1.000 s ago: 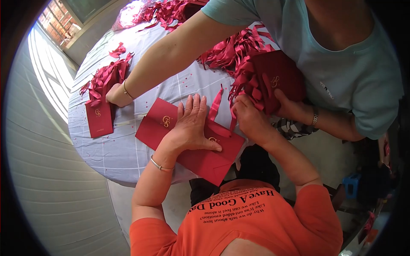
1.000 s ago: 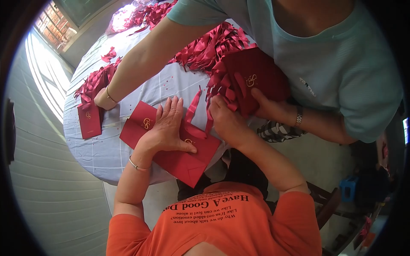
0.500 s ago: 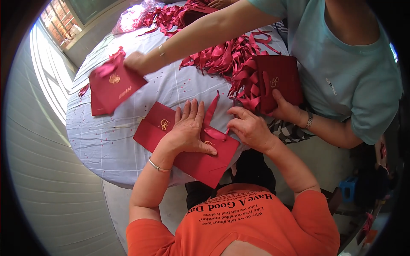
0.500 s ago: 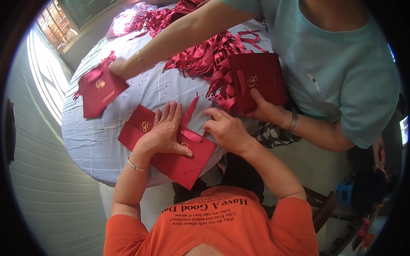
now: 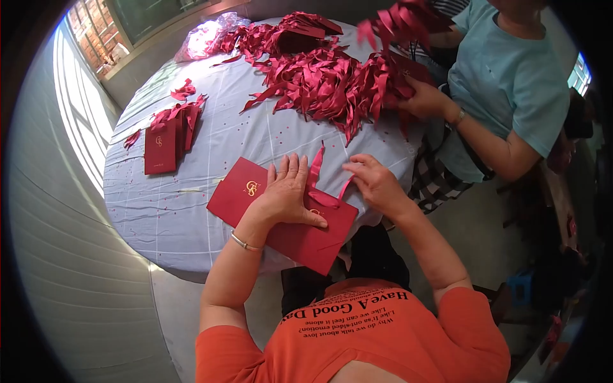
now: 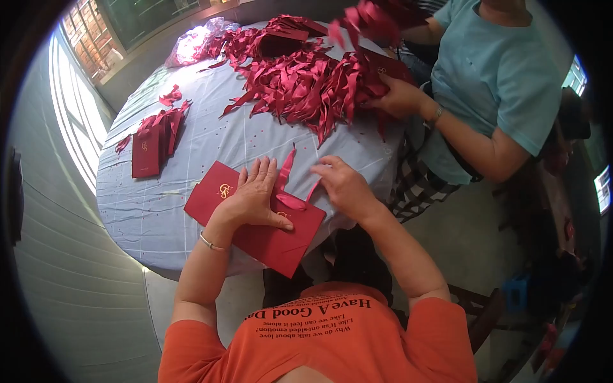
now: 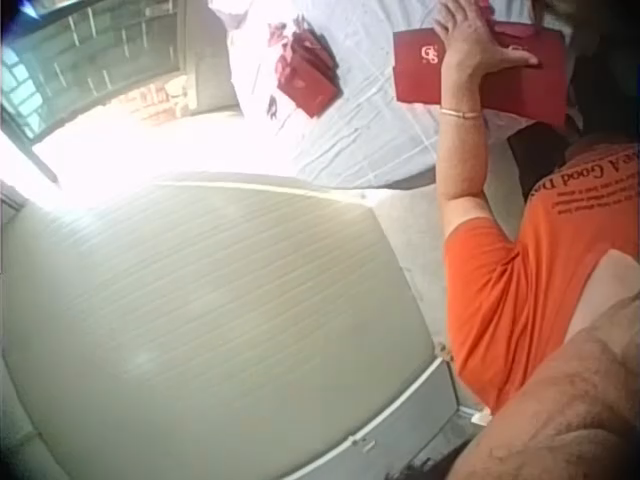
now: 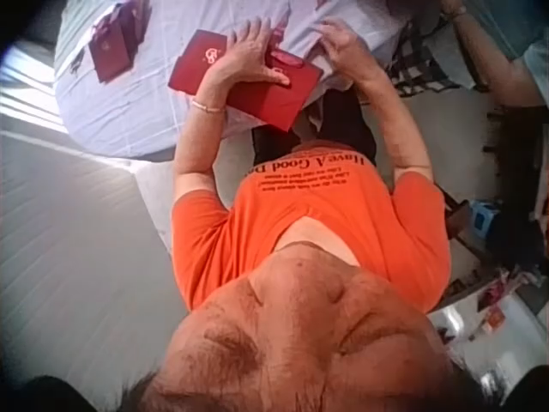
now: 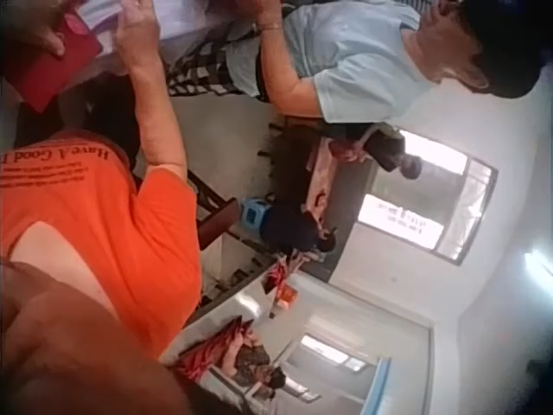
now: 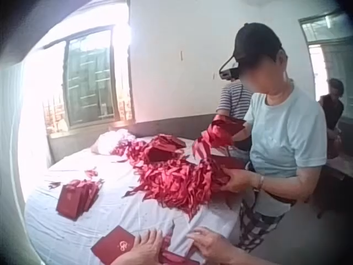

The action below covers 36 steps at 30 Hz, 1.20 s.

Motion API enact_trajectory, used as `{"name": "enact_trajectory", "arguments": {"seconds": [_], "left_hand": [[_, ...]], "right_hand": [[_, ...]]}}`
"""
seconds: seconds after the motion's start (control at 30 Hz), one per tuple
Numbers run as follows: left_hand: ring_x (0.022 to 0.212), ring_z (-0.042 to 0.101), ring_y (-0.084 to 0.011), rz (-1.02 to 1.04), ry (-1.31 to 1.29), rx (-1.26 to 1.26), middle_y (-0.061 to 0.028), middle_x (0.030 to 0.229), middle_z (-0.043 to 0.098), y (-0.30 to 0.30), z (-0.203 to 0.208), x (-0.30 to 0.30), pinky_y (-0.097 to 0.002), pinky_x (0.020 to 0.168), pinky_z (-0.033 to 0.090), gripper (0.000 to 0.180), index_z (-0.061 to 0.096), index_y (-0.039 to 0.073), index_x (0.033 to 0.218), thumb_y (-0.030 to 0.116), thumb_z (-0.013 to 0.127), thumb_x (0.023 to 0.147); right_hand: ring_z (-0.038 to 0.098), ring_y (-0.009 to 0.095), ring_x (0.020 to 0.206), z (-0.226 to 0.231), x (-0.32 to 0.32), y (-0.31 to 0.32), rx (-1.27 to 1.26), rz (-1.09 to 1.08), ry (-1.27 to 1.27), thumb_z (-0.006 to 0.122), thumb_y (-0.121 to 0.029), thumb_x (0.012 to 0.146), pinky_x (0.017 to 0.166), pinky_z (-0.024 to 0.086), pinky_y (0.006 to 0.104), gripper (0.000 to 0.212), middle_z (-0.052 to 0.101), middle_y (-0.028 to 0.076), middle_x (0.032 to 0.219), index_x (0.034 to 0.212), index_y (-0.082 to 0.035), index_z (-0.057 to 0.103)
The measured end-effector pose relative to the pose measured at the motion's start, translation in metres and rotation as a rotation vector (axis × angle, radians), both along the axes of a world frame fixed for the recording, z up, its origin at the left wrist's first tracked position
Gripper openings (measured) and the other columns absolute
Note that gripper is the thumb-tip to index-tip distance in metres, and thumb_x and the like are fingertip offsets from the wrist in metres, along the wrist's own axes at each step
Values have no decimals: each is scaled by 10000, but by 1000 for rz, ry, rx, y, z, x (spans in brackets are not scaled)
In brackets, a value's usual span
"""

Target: The person ties decorative ribbons onto small red gift bags by hand.

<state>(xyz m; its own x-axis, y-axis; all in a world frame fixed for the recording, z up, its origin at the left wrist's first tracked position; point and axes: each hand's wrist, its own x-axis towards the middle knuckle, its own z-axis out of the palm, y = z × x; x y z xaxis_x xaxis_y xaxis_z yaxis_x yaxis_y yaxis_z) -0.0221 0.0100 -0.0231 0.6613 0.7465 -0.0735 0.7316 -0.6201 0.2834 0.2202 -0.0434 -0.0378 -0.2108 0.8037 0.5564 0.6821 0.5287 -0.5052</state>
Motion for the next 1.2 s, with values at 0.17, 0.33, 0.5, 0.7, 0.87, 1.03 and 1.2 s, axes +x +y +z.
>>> {"name": "enact_trajectory", "arguments": {"seconds": [0.17,0.33,0.5,0.7,0.87,1.03,1.2], "left_hand": [[1456,61,-474,12,-26,-10,-361,1529,139,-3,2,-4,-573,1166,63,1524,88,-52,1510,765,796,435],[1454,93,-473,58,-18,32,-379,1513,163,-7,4,-2,-572,1165,63,1486,127,-55,1506,778,775,461],[1460,102,-448,76,29,29,-364,1518,175,-6,6,1,-559,1169,76,1379,178,-59,1495,783,726,550],[1420,245,-438,190,-265,56,-311,1484,318,20,9,-15,-572,1147,162,910,328,-52,1439,630,536,873],[1349,403,-362,352,59,192,-250,1437,429,42,-1,-50,-529,1118,268,559,509,16,1330,363,574,896],[1265,511,-339,778,-44,506,-233,1331,548,53,15,-77,-489,1086,323,385,584,22,1207,156,555,847],[766,694,-379,740,-369,370,-207,814,694,40,36,-61,-473,698,558,266,688,14,810,256,600,876]], "right_hand": [[628,181,743,4,-3,-43,-84,-174,134,701,-52,812,626,498,285,60,656,104,917,855,-20,674],[610,83,616,-10,-37,-115,-1102,-52,605,646,-205,929,559,478,244,202,687,38,780,866,-14,661],[633,92,752,-6,-76,-119,-1078,60,890,630,-187,936,641,483,234,208,691,62,913,1056,-17,640],[599,81,802,51,-52,-80,-532,-189,622,617,-108,920,725,504,259,183,679,34,933,1052,15,644],[624,127,805,127,-43,-8,80,-232,219,600,-68,908,722,514,278,184,679,64,941,1075,0,642],[627,256,810,93,-110,23,365,-303,-826,565,-45,808,668,527,335,333,638,129,996,1136,2,597],[591,254,772,18,-133,9,149,26,-867,572,-138,777,609,514,344,310,599,123,892,1016,48,639]]}}
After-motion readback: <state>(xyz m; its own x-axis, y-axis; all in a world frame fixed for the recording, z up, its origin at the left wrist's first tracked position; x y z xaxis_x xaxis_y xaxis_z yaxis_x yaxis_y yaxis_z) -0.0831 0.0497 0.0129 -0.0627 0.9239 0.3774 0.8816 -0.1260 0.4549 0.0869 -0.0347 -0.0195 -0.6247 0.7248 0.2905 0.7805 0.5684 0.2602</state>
